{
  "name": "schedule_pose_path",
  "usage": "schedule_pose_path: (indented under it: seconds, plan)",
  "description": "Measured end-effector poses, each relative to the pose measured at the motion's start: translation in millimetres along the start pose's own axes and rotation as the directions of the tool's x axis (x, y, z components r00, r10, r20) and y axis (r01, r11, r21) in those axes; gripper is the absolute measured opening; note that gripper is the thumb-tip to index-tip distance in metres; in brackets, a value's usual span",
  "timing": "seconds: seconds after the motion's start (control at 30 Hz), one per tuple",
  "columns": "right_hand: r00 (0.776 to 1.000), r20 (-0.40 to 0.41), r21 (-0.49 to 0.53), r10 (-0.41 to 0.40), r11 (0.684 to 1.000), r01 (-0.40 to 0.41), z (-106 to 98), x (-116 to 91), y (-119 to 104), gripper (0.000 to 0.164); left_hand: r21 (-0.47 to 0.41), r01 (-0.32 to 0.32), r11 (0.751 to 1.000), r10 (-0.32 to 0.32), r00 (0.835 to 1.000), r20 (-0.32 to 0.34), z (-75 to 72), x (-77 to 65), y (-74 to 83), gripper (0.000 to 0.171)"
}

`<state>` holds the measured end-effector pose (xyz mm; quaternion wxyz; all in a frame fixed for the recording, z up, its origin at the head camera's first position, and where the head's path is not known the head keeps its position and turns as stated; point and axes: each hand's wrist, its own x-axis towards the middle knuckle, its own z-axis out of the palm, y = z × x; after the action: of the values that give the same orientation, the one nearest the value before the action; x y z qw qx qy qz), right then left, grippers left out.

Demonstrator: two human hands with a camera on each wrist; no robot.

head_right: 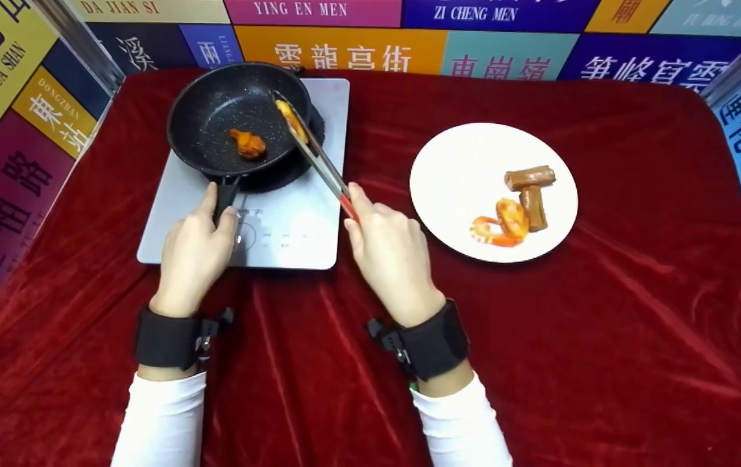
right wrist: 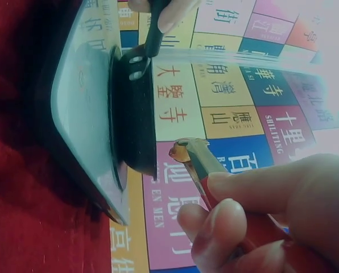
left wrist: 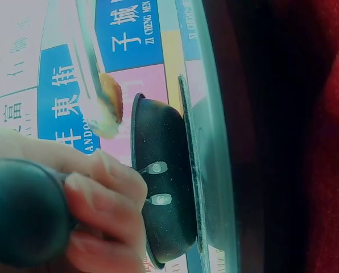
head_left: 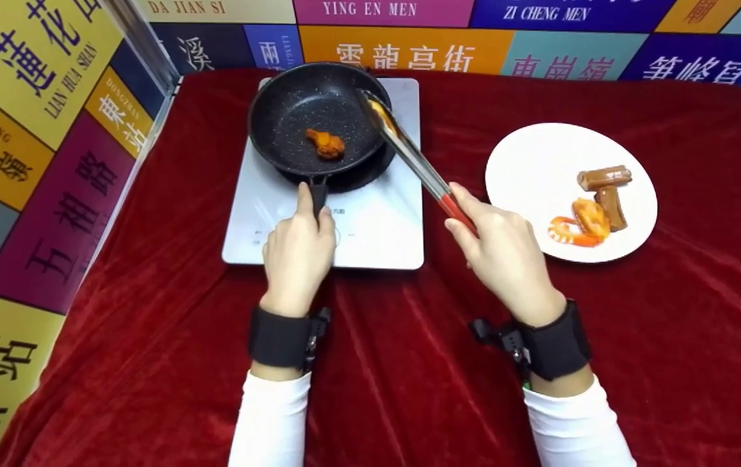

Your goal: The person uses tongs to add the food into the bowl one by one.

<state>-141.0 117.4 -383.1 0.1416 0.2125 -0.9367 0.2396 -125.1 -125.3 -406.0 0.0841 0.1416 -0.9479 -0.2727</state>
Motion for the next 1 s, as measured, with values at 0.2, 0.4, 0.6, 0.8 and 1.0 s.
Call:
schedule_pose_path:
  seconds: [0.2,0.4,0.6,0.8,1.0]
  plan:
    - [1.000,0.003,0.014,-0.017,1.000,0.017,7.5,4.1,-6.2,0.046,0.012,0.011,1.000,-0.012,1.000,0.016,-1.2,-0.1,-0.1,0.056]
    - [0.999,0.013,0.012,-0.040,0.999,0.040,15.6,5.6,-7.9,0.045,0.022,0.021,1.000,-0.021,0.999,0.024,-0.1,-0.1,-0.5,0.056]
    - [0.999,0.020,0.015,-0.042,0.999,0.042,20.8,6.4,-8.3,0.045,0.013,0.022,1.000,-0.023,0.999,0.036,0.4,-0.4,0.5,0.057]
    - [0.999,0.024,0.017,-0.038,0.999,0.037,22.6,7.6,-8.1,0.045,0.019,0.024,1.000,-0.024,0.999,0.033,-0.5,-0.2,0.5,0.056]
    - [0.999,0.014,0.013,-0.046,0.999,0.046,24.9,9.3,-7.3,0.044,0.025,0.017,1.000,-0.018,0.999,0.031,-0.7,0.4,0.2,0.056]
